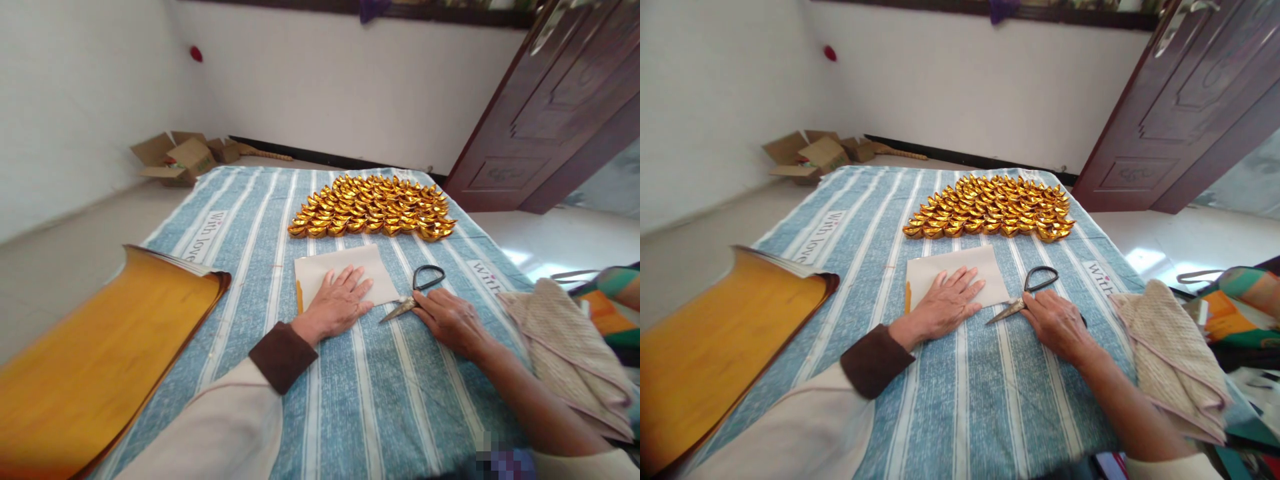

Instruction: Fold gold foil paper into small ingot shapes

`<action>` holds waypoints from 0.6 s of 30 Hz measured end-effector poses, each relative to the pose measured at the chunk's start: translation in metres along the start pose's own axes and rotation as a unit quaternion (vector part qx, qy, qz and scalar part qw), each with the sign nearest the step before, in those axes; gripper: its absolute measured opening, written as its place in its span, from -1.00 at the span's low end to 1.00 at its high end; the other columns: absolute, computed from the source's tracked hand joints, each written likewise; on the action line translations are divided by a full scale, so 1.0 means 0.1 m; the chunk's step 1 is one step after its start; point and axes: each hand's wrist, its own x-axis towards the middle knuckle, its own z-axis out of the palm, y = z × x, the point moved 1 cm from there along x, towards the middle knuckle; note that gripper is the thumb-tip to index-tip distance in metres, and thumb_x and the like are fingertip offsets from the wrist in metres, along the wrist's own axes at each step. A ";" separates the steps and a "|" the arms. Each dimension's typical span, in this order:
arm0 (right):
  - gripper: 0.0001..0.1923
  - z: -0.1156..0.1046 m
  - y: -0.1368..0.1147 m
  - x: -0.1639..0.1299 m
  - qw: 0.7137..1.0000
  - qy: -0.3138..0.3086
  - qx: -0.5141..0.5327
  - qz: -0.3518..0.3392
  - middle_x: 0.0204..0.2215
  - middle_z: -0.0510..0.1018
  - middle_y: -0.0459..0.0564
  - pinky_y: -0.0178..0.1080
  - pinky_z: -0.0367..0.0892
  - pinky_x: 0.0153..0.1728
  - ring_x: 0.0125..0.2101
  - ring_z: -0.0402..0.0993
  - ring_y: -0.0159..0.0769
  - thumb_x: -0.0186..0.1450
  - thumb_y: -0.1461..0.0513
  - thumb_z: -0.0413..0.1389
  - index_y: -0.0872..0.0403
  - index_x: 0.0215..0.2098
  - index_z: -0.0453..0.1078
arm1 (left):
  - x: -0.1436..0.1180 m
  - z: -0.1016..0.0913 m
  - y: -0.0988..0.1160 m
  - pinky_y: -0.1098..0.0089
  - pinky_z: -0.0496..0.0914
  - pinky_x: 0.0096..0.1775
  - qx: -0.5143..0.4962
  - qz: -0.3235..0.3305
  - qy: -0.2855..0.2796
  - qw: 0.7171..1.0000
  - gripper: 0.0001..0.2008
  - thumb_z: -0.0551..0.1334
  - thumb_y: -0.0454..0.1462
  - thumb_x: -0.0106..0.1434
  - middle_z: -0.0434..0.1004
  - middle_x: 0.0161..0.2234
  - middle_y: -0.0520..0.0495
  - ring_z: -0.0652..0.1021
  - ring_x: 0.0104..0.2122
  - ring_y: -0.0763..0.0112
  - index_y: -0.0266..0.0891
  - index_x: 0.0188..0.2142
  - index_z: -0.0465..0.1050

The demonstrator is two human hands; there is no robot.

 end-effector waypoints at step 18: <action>-0.67 -0.01 -0.12 -0.01 1.000 0.009 -0.020 -0.009 -0.46 0.46 0.01 -0.24 0.24 -0.33 -0.37 0.38 -0.23 0.42 0.16 -0.08 0.16 -0.06 0.44 | 0.01 0.03 -0.01 -0.11 -0.16 0.21 -0.004 0.000 0.007 1.000 -0.48 -0.11 0.00 0.41 -0.09 0.36 -0.15 -0.05 0.32 0.10 -0.09 0.28 0.09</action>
